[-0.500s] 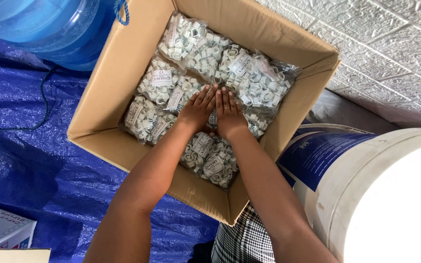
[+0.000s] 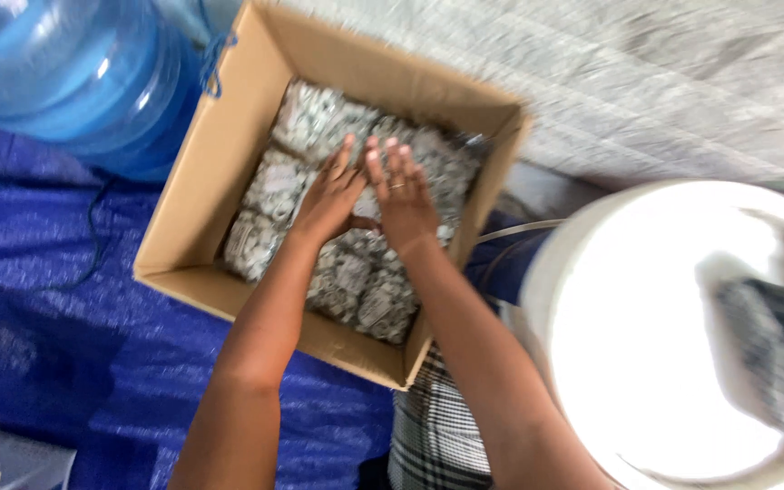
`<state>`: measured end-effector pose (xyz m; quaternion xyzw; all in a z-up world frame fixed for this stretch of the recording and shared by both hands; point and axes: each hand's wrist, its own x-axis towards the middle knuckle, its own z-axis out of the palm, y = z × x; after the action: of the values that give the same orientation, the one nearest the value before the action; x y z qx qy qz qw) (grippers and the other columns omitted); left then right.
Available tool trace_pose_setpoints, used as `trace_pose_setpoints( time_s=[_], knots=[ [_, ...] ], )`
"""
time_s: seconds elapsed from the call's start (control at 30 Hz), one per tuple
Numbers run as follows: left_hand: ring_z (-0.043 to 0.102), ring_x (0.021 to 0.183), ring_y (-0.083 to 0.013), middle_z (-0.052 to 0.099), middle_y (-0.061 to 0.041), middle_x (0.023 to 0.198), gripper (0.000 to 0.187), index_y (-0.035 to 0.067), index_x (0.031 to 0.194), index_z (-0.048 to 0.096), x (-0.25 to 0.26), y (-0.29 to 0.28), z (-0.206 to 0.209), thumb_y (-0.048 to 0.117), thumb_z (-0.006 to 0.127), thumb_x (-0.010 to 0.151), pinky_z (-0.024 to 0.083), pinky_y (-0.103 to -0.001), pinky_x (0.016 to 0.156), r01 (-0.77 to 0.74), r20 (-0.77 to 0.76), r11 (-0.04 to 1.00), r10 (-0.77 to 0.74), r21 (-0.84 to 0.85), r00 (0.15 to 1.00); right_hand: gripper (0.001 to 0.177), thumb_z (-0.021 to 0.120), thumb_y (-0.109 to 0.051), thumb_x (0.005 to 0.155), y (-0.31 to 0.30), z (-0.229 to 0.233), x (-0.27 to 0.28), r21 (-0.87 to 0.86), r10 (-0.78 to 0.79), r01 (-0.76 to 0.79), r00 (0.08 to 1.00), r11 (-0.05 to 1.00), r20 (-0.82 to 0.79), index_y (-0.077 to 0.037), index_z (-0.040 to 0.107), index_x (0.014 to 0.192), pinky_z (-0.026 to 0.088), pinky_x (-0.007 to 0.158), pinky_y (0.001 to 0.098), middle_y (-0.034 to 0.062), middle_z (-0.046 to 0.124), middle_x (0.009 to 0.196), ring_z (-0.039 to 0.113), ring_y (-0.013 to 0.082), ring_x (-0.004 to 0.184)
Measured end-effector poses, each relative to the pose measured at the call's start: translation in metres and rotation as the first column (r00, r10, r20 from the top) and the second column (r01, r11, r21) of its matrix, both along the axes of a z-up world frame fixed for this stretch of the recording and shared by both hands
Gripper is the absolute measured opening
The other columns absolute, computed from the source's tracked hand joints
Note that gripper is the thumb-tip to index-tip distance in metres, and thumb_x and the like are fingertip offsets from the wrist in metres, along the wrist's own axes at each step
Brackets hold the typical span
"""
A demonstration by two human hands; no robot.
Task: The person wipes plastic bags containing hardware components with a cloth and places them into a cardboard box.
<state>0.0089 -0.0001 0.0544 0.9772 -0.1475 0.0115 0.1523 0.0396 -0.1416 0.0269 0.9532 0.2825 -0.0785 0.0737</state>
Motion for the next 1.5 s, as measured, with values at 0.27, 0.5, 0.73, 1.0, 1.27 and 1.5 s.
trace_pose_setpoints(
  time_s=[0.27,0.5,0.73,1.0,1.27,1.5],
  knots=[
    [0.004,0.135,-0.0375,0.013,-0.009,0.150,0.108,0.005,0.142,0.021,-0.024,-0.042,0.103,0.031,0.078,0.054,0.015,-0.049,0.109,0.020,0.172,0.999,-0.026,0.036,0.985,0.109,0.069,-0.047,0.074,-0.051,0.157,-0.054,0.209,-0.062,0.031,0.988,0.977,0.143,-0.018,-0.009,0.145,0.004,0.109,0.0493,0.0154,-0.009,0.149,-0.006,0.0321,0.138],
    [0.008,0.137,-0.0301,0.011,-0.003,0.151,0.106,0.014,0.143,0.020,-0.070,-0.143,0.198,0.059,0.065,0.058,0.015,-0.050,0.108,0.229,0.363,0.973,-0.210,-0.008,0.908,0.094,0.067,-0.031,0.077,-0.177,0.272,-0.115,0.452,-0.049,0.069,0.997,0.889,-0.055,-0.022,0.004,0.145,-0.004,0.098,0.0682,0.0155,-0.014,0.148,-0.015,0.0352,0.135],
    [0.012,0.138,-0.0269,0.014,-0.005,0.150,0.091,0.011,0.142,0.019,-0.091,-0.266,0.204,0.064,0.049,0.075,0.016,-0.048,0.107,0.368,0.291,0.929,-0.359,0.027,0.887,0.092,0.063,-0.037,0.078,-0.296,0.258,-0.150,0.391,-0.185,0.177,0.983,0.903,-0.017,-0.023,0.002,0.145,-0.004,0.097,0.0676,0.0127,-0.011,0.149,-0.012,0.0342,0.135],
    [-0.004,0.137,-0.0313,-0.003,-0.012,0.150,0.090,0.012,0.143,0.001,-0.105,-0.341,0.186,0.059,0.046,0.081,0.009,-0.050,0.109,0.359,-0.340,0.904,-0.271,0.233,0.901,0.102,0.069,-0.048,0.067,-0.365,0.197,-0.164,0.300,-0.190,0.178,0.982,0.937,0.010,-0.021,0.008,0.144,-0.001,0.097,0.0699,0.0160,0.001,0.149,-0.001,0.0360,0.136],
    [-0.003,0.136,-0.0311,-0.001,-0.012,0.150,0.075,0.012,0.142,0.008,-0.112,-0.347,0.170,0.056,0.032,0.087,0.002,-0.051,0.108,0.323,-0.265,0.915,-0.257,0.244,0.929,0.098,0.066,-0.055,0.064,-0.377,0.178,-0.171,0.391,-0.175,0.065,0.952,0.918,0.252,-0.017,0.020,0.142,0.020,0.099,0.0659,0.0143,0.024,0.145,0.021,0.0301,0.135],
    [-0.002,0.136,-0.0288,0.001,-0.010,0.150,0.075,0.016,0.143,0.007,-0.113,-0.344,0.164,0.059,0.031,0.086,0.002,-0.049,0.107,0.313,-0.171,0.911,-0.274,0.270,0.946,0.087,0.059,-0.045,0.072,-0.374,0.186,-0.173,0.422,-0.172,0.065,0.960,0.904,0.222,-0.014,0.019,0.142,0.021,0.096,0.0680,0.0148,0.028,0.143,0.021,0.0318,0.134]
  ],
)
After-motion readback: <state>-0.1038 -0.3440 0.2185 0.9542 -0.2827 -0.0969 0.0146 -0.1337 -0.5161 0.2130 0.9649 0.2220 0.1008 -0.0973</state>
